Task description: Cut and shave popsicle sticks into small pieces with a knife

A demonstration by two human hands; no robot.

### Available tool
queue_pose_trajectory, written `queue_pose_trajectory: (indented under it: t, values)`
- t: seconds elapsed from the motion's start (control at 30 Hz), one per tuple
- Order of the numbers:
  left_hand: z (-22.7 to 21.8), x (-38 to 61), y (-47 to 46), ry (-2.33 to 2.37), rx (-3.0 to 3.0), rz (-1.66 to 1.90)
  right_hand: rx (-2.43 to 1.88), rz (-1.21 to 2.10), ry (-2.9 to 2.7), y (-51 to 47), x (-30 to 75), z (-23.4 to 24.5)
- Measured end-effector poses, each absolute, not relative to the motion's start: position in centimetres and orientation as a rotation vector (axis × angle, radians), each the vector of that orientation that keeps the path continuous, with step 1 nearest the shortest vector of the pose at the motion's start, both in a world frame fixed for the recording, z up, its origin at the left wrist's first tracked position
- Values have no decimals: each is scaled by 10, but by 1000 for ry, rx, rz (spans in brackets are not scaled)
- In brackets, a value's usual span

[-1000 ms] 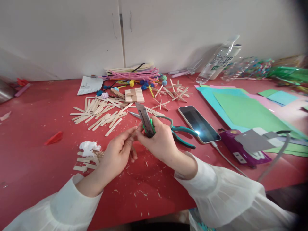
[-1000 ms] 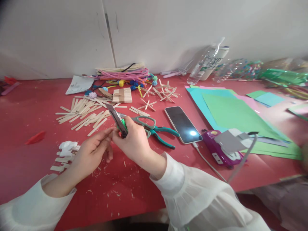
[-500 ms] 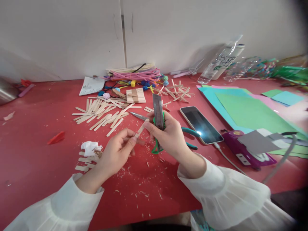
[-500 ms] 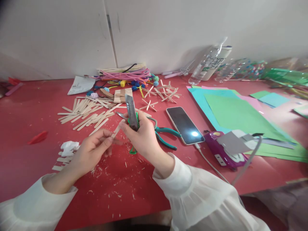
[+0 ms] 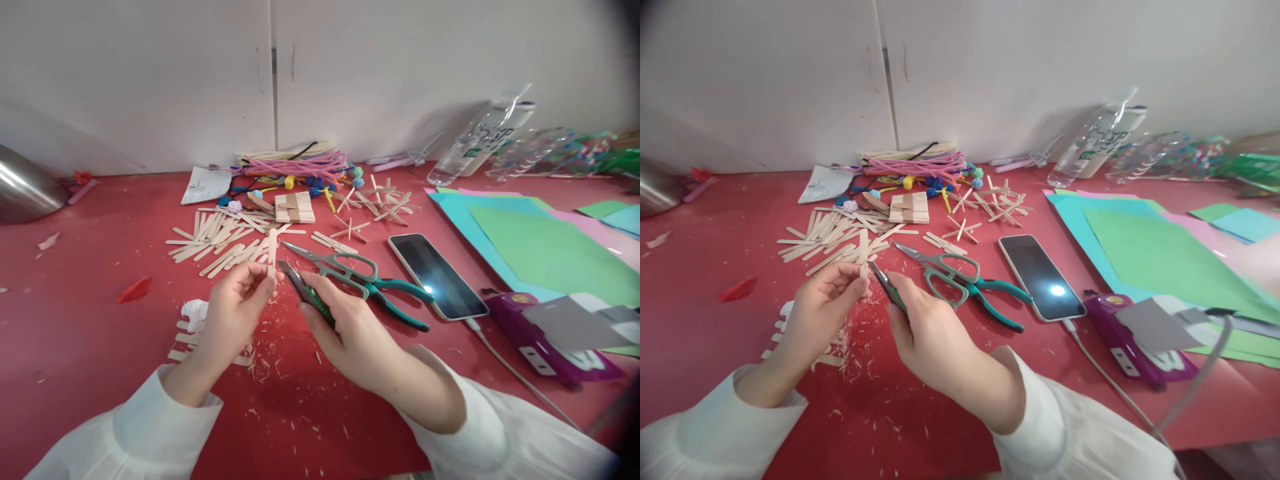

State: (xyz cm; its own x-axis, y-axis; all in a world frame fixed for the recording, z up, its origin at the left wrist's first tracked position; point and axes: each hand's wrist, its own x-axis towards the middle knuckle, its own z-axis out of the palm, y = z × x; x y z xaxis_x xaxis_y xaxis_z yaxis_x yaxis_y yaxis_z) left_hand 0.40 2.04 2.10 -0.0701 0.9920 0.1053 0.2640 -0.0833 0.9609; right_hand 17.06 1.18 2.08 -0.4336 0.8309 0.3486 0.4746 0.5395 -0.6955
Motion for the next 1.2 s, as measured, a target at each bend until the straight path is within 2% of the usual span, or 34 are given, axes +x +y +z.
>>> queue_pose_trajectory:
  t: [0.7, 1.03, 1.2]
  values:
    - [20, 7, 19, 1686, 1676, 1261, -1030, 574, -2124, 4, 170, 20]
    - [18, 3, 17, 1688, 1815, 1243, -1107, 966, -1974, 2, 169, 24]
    - [19, 3, 14, 1747, 1877, 1232, -1051, 917, -1987, 0, 169, 20]
